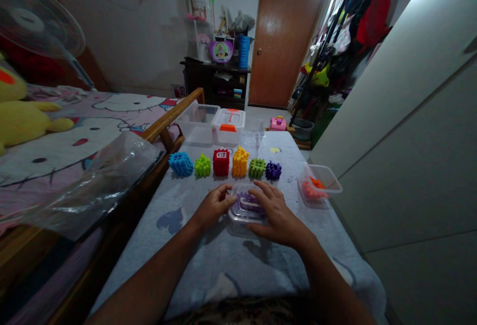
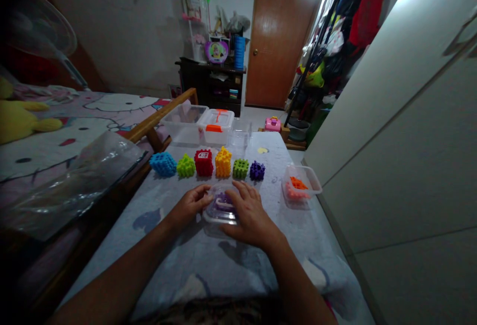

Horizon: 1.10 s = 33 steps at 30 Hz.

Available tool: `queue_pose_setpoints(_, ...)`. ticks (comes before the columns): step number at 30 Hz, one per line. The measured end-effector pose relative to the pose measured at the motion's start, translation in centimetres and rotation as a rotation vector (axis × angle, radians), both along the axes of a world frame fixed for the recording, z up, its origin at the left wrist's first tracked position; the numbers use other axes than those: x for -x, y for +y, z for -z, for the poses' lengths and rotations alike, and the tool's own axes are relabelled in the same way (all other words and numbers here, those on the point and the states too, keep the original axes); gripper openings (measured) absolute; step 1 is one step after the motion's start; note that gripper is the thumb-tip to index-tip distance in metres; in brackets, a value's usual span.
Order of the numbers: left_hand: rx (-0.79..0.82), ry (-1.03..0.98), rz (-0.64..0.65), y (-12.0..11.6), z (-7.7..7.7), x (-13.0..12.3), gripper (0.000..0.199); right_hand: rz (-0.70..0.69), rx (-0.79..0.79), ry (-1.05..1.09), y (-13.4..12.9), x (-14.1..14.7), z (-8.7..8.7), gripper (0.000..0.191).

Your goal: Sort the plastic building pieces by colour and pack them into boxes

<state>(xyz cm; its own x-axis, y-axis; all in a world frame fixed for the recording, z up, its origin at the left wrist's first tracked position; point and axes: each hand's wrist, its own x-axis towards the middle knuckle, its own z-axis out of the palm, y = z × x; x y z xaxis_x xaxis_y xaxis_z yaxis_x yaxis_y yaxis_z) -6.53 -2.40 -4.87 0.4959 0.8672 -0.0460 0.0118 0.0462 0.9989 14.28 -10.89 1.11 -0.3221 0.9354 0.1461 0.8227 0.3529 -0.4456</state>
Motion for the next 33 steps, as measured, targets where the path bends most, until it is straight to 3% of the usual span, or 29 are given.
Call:
queue_pose_setpoints(4,0.035,0.044,-0.013,0.0,0.5,0.1,0.052,0.264,0.015,0.241,-1.3,-2.3,2.3,0.084)
queue_pose_setpoints(6,0.096,0.036,0.005,-0.1,0.5,0.0,0.057,0.403,0.083,0.372,-2.1,-3.0,3.8,0.093)
queue_pose_setpoints(9,0.143,0.012,0.052,-0.5,0.2,-0.2,0.06,0.5,0.231,0.55,-3.2,-2.9,5.6,0.108)
queue_pose_setpoints(14,0.042,0.062,-0.034,-0.7,-0.3,-0.3,0.057,0.497,0.294,0.681,-3.6,-1.4,6.0,0.101)
queue_pose_setpoints(19,-0.249,0.264,-0.154,-1.1,-0.9,-0.1,0.046,0.51,0.177,0.694,-3.6,0.3,6.0,0.086)
queue_pose_setpoints(22,-0.337,0.355,-0.17,-1.4,-1.3,-0.2,0.044,0.529,0.072,0.667,-3.7,1.4,6.4,0.079)
queue_pose_setpoints(28,-0.294,0.323,-0.208,-1.5,-0.7,-0.4,0.048,0.488,-0.13,0.502,-3.5,2.3,7.0,0.066)
queue_pose_setpoints(33,-0.26,0.223,-0.12,-1.8,-0.6,-0.7,0.046,0.456,-0.171,0.415,-3.5,2.2,7.4,0.063)
